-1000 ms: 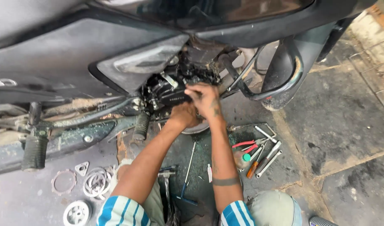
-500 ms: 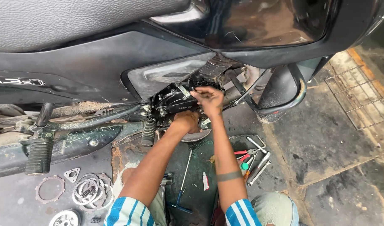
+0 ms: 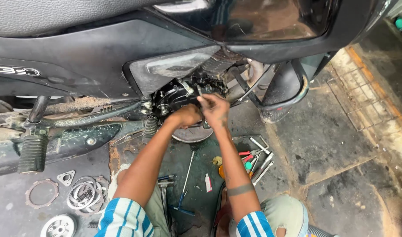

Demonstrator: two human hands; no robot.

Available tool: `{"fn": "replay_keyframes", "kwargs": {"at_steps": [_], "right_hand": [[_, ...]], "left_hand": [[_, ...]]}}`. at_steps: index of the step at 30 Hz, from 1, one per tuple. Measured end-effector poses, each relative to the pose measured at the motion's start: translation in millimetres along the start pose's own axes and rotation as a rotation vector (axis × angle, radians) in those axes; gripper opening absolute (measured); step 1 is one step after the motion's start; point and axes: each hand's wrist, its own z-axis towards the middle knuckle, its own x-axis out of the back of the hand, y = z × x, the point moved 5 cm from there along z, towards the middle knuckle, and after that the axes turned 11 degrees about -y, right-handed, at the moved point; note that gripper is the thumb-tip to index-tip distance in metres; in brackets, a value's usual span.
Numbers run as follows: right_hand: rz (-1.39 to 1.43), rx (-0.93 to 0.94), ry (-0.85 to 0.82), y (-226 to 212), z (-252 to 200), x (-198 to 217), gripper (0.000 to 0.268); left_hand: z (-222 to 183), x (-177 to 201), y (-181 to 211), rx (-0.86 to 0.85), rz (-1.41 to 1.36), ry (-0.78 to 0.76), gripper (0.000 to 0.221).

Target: The person removes bolts from a motorcycle engine by hand and places them into their palm before using a T-handle socket wrench and other tools to loosen and remove more components.

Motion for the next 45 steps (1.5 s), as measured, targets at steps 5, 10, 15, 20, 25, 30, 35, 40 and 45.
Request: {"fn": "replay_keyframes", "kwargs": {"at_steps": [5,10,15,20,25,30,35,40,45], "right_hand": [[0.103,-0.002,-0.020,-41,-37,11,0.021],[0.287,-0.131,0.009,-42,-77,-23,0.028],[0.641,-0.740,-0.075,72,-171,-110,0.020],[0.631,-0.800,-0.239,114,-227,-163,0.022],[0.613,-0.873,-0.351,113,-228,-167,0.023],[0.608,-0.863,-0.305,111,-225,-166,0.025],[0.662,-0.989,-0.252,136,-310,-162,0.021],[0.330,-1.186,-0.125,226,-446,-134,0.011],[-0.290,-1.032,0.040,254,-539,-57,0.008]], "left_hand": [[-109,15,77,0.085,-0.794,-0.011,0.056],[-116,20,50,0.026,-1.008,0.200,0.040],[-156,57,63,-0.266,-1.219,0.378,0.030],[-176,61,54,-0.267,-1.304,0.453,0.022],[-199,42,34,-0.316,-1.504,0.552,0.017],[-204,31,-13,-0.294,-1.712,0.786,0.020],[-203,30,-25,-0.192,-1.624,0.787,0.027],[-178,13,-9,-0.222,-1.596,0.637,0.028],[-163,-21,3,-0.327,-1.523,0.364,0.035]]}}
